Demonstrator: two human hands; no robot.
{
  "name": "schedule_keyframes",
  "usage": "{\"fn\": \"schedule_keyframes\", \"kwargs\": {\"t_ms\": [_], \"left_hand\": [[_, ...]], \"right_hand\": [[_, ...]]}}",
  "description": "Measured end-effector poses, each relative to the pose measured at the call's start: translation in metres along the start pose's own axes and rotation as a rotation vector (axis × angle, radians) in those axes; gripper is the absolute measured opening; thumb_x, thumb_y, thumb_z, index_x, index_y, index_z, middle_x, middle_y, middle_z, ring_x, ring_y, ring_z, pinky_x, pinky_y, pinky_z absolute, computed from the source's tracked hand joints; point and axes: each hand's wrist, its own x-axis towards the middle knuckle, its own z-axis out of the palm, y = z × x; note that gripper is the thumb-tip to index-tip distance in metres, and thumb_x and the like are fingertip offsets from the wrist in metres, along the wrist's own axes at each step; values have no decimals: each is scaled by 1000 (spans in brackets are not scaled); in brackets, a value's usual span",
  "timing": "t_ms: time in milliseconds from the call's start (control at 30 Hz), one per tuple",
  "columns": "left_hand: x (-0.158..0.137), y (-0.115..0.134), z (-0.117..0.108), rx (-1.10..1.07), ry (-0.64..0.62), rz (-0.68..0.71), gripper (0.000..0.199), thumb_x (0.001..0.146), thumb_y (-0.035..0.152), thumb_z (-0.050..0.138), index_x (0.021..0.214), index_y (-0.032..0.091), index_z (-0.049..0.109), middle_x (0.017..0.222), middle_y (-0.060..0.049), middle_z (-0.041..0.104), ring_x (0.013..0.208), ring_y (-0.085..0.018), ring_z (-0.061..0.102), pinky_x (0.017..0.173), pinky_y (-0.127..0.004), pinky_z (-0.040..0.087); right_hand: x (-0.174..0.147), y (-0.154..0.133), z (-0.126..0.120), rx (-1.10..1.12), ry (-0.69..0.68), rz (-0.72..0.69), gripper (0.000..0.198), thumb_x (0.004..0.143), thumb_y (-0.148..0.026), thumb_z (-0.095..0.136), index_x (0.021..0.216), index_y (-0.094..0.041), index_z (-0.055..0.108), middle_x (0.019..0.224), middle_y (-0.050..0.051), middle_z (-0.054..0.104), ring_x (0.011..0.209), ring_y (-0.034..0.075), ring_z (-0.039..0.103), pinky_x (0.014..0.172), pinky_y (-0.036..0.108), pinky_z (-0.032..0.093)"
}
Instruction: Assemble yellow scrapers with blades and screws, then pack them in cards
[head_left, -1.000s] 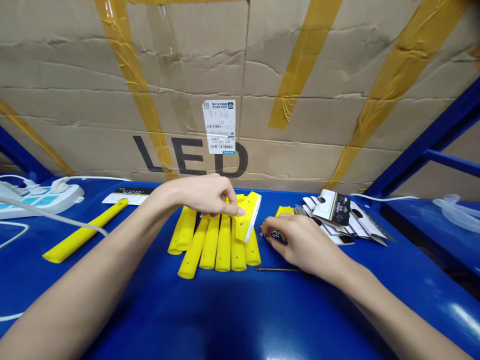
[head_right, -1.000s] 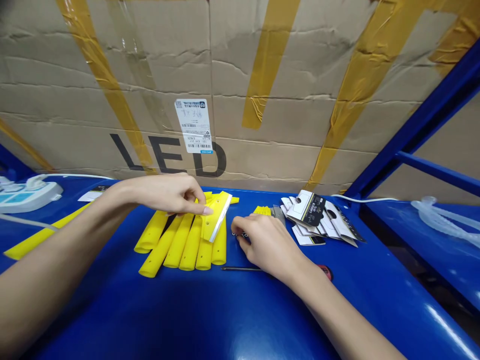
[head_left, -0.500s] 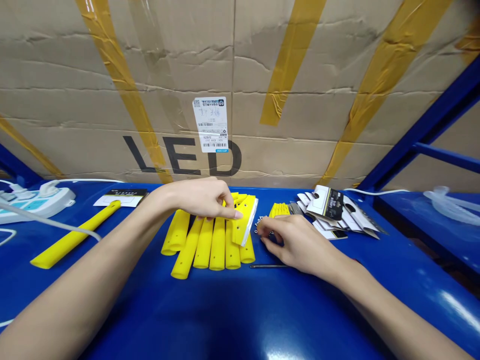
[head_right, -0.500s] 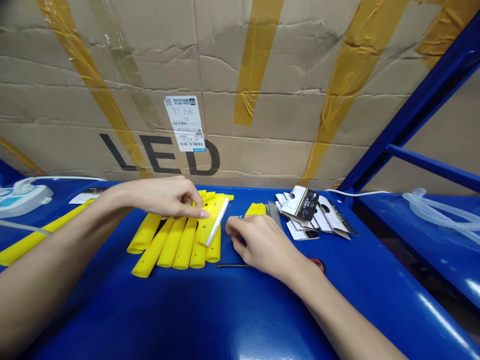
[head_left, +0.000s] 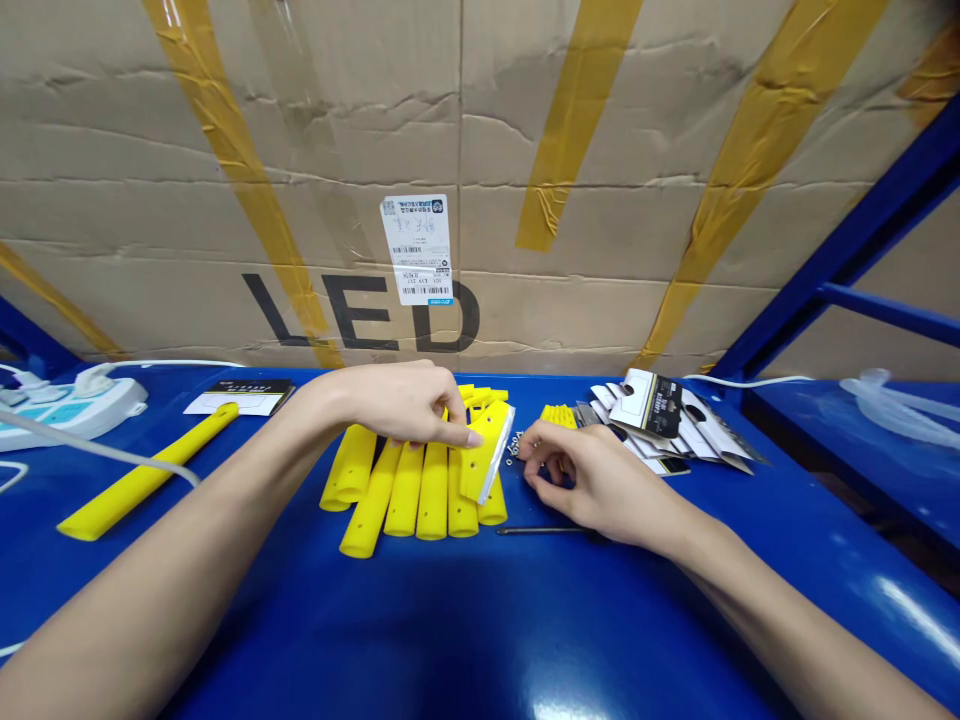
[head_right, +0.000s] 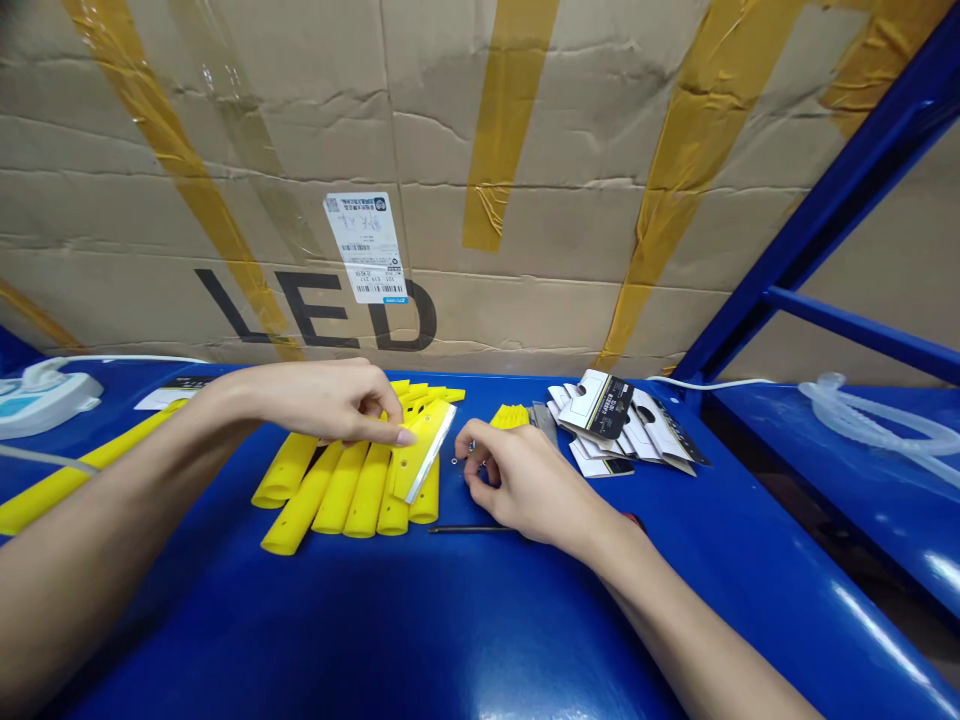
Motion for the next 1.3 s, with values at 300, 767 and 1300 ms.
{"fn": "schedule_keyframes", "kwargs": {"t_ms": [300,767,1300], "left_hand": [[4,11,7,20,5,90,47,91,58,54,69,19,68,53,3,49,47,-10,39,47,-27,23],[-2,-2,-2,-110,-67,33,42,87,57,62,68,20,65,55,2,57,50,-12,52,46,-22,34],[-3,-15,-5,-78,-24,-19,45,86,61,60,68,20,65,53,1,57,49,-13,52,46,-24,35]], "right_hand": [[6,-16,7,-134,504,-311,19,91,-9,64,83,-21,53,79,2,71,70,15,65,65,28,51],[0,-15,2,-105,561,-273,16,88,-5,58,91,-20,57,88,5,71,86,20,70,74,32,54],[0,-7,7,-393,-66,-101,17,98,-11,48,87,-18,59,79,5,60,74,19,53,68,32,39]]}}
